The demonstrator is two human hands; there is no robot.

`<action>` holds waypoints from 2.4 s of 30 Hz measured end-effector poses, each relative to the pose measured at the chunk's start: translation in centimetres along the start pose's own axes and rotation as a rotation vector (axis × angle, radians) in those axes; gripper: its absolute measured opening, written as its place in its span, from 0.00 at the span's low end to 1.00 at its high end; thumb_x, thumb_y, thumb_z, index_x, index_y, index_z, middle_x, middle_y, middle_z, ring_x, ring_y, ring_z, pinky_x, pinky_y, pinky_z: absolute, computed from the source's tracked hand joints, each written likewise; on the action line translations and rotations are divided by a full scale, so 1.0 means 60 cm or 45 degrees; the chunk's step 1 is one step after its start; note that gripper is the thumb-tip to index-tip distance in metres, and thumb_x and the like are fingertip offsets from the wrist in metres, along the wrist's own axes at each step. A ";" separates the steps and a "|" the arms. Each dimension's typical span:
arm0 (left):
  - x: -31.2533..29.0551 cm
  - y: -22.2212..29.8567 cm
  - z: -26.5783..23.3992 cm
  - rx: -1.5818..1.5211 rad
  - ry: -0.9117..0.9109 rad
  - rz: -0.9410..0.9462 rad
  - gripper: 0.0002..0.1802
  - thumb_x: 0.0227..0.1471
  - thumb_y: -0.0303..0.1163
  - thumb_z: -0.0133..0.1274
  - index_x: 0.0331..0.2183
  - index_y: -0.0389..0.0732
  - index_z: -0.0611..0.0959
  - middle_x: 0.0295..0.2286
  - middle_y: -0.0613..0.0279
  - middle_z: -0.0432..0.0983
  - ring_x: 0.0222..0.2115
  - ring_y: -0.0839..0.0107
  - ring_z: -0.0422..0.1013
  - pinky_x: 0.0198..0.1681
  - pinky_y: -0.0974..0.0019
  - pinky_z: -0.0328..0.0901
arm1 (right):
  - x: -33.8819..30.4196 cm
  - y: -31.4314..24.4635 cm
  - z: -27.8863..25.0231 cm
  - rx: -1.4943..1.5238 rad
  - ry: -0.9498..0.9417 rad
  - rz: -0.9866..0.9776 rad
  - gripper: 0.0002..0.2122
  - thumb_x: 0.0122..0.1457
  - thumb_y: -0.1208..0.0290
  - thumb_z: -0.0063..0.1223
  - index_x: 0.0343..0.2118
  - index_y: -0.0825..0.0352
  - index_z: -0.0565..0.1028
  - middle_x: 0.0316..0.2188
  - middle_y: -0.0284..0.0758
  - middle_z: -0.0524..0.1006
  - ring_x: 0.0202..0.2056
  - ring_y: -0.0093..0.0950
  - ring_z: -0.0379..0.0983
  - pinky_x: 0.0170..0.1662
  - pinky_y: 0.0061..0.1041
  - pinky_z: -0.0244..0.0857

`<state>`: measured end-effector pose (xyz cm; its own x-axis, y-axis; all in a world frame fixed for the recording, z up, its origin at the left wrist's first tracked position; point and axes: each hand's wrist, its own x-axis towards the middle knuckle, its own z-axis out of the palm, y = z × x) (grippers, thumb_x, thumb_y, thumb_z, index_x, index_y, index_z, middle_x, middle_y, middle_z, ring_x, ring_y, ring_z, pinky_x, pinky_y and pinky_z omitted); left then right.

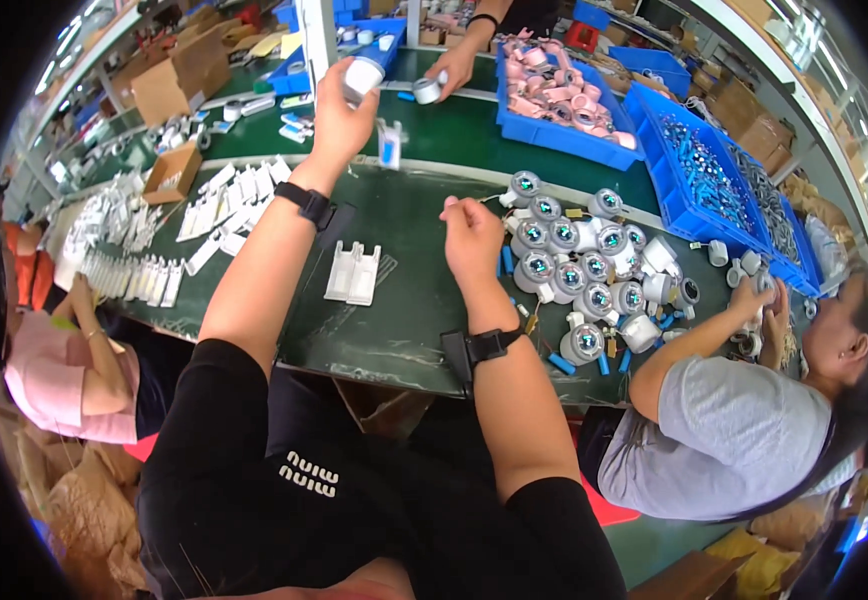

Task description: Assembling electronic components by connecting wires to small devices and placing them into plastic housings on an assembly line.

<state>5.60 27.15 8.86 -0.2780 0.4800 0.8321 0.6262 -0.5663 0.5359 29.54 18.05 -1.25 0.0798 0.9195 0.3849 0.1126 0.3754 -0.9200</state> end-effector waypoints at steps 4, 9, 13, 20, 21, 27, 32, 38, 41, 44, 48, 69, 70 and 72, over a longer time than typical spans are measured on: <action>0.022 -0.073 0.040 0.524 -0.166 0.200 0.32 0.49 0.23 0.60 0.58 0.44 0.78 0.54 0.39 0.71 0.54 0.35 0.66 0.60 0.39 0.62 | -0.015 -0.025 0.031 -0.070 -0.045 -0.136 0.17 0.68 0.65 0.59 0.23 0.71 0.77 0.13 0.34 0.69 0.18 0.19 0.62 0.24 0.29 0.58; -0.017 -0.046 0.126 1.018 -0.984 -0.375 0.29 0.53 0.39 0.61 0.56 0.43 0.85 0.62 0.40 0.67 0.64 0.40 0.60 0.65 0.43 0.62 | -0.015 -0.017 0.017 -0.140 -0.056 -0.146 0.18 0.66 0.66 0.60 0.22 0.71 0.72 0.14 0.42 0.67 0.15 0.31 0.62 0.23 0.34 0.58; -0.036 -0.050 0.164 1.113 -1.131 -0.549 0.33 0.56 0.44 0.58 0.60 0.39 0.80 0.65 0.41 0.64 0.68 0.42 0.56 0.66 0.43 0.62 | -0.017 -0.033 0.030 -0.193 -0.114 -0.312 0.16 0.64 0.67 0.60 0.21 0.70 0.73 0.15 0.45 0.72 0.17 0.43 0.69 0.23 0.37 0.61; -0.016 -0.123 0.238 1.199 -1.112 -0.348 0.40 0.58 0.35 0.58 0.70 0.46 0.66 0.68 0.51 0.61 0.69 0.46 0.57 0.66 0.41 0.63 | -0.021 -0.023 0.047 -0.465 -0.263 -0.509 0.14 0.60 0.67 0.62 0.20 0.66 0.74 0.22 0.43 0.77 0.25 0.46 0.78 0.28 0.44 0.70; -0.010 -0.155 0.233 1.298 -1.072 -0.303 0.38 0.58 0.33 0.57 0.69 0.47 0.67 0.69 0.54 0.61 0.71 0.46 0.56 0.65 0.40 0.64 | -0.021 -0.024 0.054 -0.499 -0.299 -0.590 0.13 0.60 0.68 0.62 0.20 0.66 0.74 0.21 0.42 0.77 0.25 0.45 0.78 0.29 0.44 0.71; 0.023 -0.179 0.219 1.121 -1.264 -0.292 0.29 0.59 0.38 0.60 0.61 0.45 0.78 0.63 0.52 0.72 0.62 0.48 0.71 0.66 0.34 0.59 | -0.019 -0.024 0.046 -0.561 -0.264 -0.631 0.12 0.58 0.69 0.62 0.20 0.65 0.74 0.20 0.40 0.77 0.25 0.44 0.77 0.29 0.43 0.71; 0.004 -0.061 0.155 0.532 -0.829 -0.171 0.33 0.54 0.54 0.69 0.53 0.42 0.82 0.41 0.52 0.84 0.41 0.56 0.81 0.48 0.48 0.70 | 0.001 -0.010 0.030 -0.505 0.078 -0.579 0.24 0.54 0.70 0.66 0.53 0.71 0.73 0.47 0.49 0.75 0.50 0.52 0.70 0.54 0.49 0.66; -0.064 0.112 -0.005 -0.690 -0.538 -0.525 0.15 0.63 0.33 0.66 0.48 0.39 0.83 0.36 0.63 0.84 0.34 0.76 0.81 0.34 0.70 0.75 | 0.014 0.006 0.020 0.201 -0.435 -0.164 0.34 0.65 0.65 0.65 0.69 0.73 0.63 0.58 0.49 0.77 0.59 0.43 0.74 0.64 0.41 0.66; -0.117 0.128 -0.070 -0.821 -0.364 -0.679 0.17 0.64 0.32 0.65 0.51 0.37 0.81 0.38 0.59 0.85 0.33 0.74 0.83 0.32 0.69 0.77 | -0.013 -0.038 0.019 0.866 -1.063 0.398 0.17 0.74 0.68 0.54 0.60 0.72 0.74 0.46 0.40 0.83 0.45 0.32 0.82 0.53 0.33 0.76; -0.153 0.108 -0.119 -0.934 -0.209 -0.782 0.18 0.65 0.33 0.65 0.51 0.35 0.80 0.37 0.60 0.85 0.32 0.73 0.82 0.33 0.69 0.77 | -0.052 -0.064 0.036 1.038 -1.235 0.565 0.15 0.74 0.69 0.54 0.58 0.72 0.74 0.40 0.36 0.82 0.37 0.27 0.79 0.44 0.29 0.76; -0.171 0.035 -0.142 -1.022 0.024 -0.770 0.18 0.65 0.34 0.64 0.50 0.33 0.81 0.34 0.61 0.84 0.32 0.75 0.80 0.34 0.69 0.76 | -0.082 -0.072 0.059 0.715 -1.267 0.693 0.13 0.73 0.71 0.53 0.55 0.71 0.75 0.37 0.34 0.80 0.33 0.23 0.76 0.38 0.24 0.72; -0.170 0.023 -0.143 -0.417 0.090 -0.525 0.28 0.49 0.46 0.75 0.43 0.37 0.85 0.38 0.52 0.78 0.34 0.59 0.78 0.39 0.59 0.74 | -0.099 -0.029 0.094 -0.204 -0.745 0.210 0.11 0.59 0.72 0.74 0.37 0.72 0.82 0.27 0.27 0.81 0.28 0.13 0.73 0.32 0.16 0.66; -0.171 0.025 -0.144 -0.406 0.087 -0.495 0.28 0.49 0.47 0.75 0.43 0.37 0.85 0.38 0.52 0.78 0.34 0.59 0.78 0.39 0.59 0.74 | -0.099 -0.026 0.096 -0.206 -0.747 0.212 0.11 0.59 0.72 0.74 0.37 0.72 0.82 0.27 0.27 0.81 0.28 0.13 0.73 0.32 0.16 0.66; -0.172 0.028 -0.145 -0.396 0.082 -0.468 0.28 0.49 0.48 0.75 0.43 0.37 0.85 0.38 0.52 0.78 0.34 0.59 0.78 0.39 0.59 0.74 | -0.101 -0.021 0.100 -0.293 -0.728 0.191 0.12 0.57 0.71 0.76 0.35 0.72 0.82 0.25 0.26 0.80 0.26 0.12 0.70 0.30 0.17 0.65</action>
<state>3.21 15.40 2.42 -0.4907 0.6487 0.5818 0.2333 -0.5455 0.8050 22.97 12.73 -2.85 -0.4231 0.9012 0.0944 0.3562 0.2612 -0.8971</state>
